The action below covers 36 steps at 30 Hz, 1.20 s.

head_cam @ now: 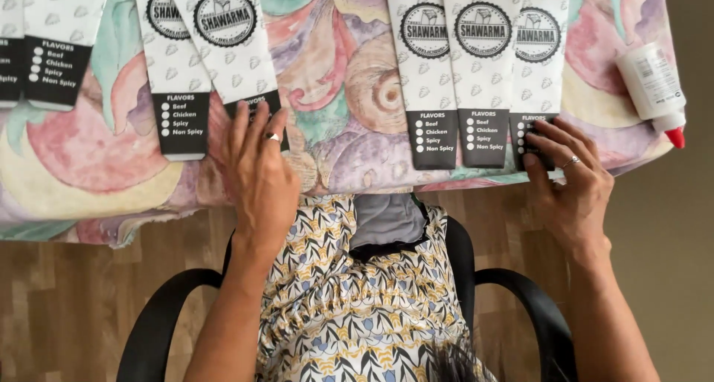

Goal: The person arranges multiple white paper wrappers on a table and applies small black labels to them. They then pick up a stack of the labeled wrappers, align them, and apply glue from a white bottle to the edges of the labels.

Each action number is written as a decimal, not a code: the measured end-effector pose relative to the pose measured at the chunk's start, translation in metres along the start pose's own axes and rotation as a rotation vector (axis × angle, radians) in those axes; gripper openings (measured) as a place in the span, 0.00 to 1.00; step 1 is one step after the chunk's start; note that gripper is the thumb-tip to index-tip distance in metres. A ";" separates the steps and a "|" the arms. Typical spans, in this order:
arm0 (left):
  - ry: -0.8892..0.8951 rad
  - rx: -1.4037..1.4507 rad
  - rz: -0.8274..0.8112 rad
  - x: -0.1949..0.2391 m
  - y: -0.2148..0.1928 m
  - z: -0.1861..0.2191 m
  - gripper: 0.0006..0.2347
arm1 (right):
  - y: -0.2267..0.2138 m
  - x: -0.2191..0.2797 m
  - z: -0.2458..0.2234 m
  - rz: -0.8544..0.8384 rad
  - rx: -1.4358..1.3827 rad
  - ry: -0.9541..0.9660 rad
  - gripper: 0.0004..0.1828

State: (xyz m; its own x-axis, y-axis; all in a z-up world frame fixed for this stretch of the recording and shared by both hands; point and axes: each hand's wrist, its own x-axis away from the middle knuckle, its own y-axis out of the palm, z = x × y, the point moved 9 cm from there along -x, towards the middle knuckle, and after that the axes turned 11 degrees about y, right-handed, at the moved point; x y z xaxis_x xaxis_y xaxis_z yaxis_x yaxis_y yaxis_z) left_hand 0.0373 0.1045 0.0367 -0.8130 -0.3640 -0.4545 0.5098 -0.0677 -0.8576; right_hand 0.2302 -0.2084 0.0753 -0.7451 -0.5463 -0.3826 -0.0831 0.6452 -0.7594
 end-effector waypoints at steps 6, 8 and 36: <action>0.187 0.326 -0.024 -0.005 0.024 0.094 0.27 | 0.008 -0.006 -0.023 0.118 0.039 -0.152 0.10; 0.194 0.366 -0.005 -0.001 0.031 0.106 0.26 | 0.025 -0.010 -0.047 0.090 -0.055 -0.180 0.11; 0.412 0.513 0.157 0.028 0.019 0.074 0.08 | 0.081 -0.006 -0.151 -0.139 -0.367 -0.585 0.04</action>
State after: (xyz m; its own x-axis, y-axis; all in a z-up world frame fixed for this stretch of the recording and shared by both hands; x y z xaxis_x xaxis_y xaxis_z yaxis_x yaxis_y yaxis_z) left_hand 0.0449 0.0241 0.0257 -0.7075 -0.0287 -0.7061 0.6169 -0.5125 -0.5973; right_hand 0.1284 -0.0721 0.0957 -0.2420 -0.7681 -0.5928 -0.4463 0.6306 -0.6349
